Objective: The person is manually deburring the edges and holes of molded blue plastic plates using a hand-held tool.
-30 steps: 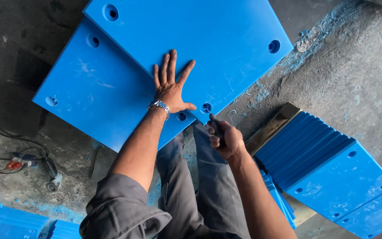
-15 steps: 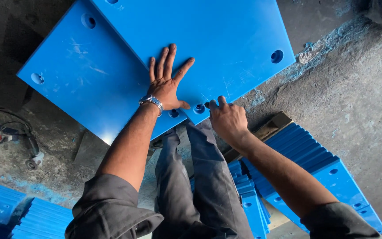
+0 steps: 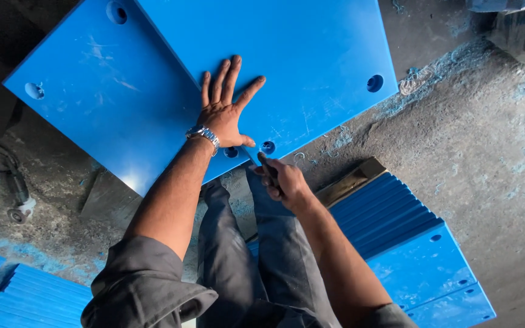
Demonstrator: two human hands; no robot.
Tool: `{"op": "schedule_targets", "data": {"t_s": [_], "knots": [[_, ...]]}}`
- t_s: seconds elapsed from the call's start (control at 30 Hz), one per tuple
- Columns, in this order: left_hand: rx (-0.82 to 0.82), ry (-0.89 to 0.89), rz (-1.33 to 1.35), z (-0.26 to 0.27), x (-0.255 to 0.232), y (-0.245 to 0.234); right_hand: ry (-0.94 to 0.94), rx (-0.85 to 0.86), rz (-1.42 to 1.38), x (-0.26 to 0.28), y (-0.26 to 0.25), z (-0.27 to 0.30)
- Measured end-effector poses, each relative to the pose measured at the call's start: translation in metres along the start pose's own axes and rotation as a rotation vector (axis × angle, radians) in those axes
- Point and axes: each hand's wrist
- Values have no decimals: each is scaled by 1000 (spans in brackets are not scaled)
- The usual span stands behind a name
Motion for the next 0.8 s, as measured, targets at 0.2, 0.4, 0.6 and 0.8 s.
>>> {"op": "schedule_targets", "data": {"t_s": [0.2,0.4,0.6,0.8], "knots": [[-156,23,-28,-16,-1,16,-81,-27,-558,6,-53,25],[-426,-33,-94,-61,-13,26,-287,-820,520,50,-211,33],[-444,-84,-183,-65,-17,22,-503,-966,1166,94,-273,36],[-435,-101,-184,-67,-14,24,-538,-835,1476,118,-277,32]]}}
Point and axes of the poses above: each hand's wrist, its own z-axis away from the middle knuckle, its own y-axis out of the palm, x = y × z, and after that the axes turned 10 degrees about y, right-handed
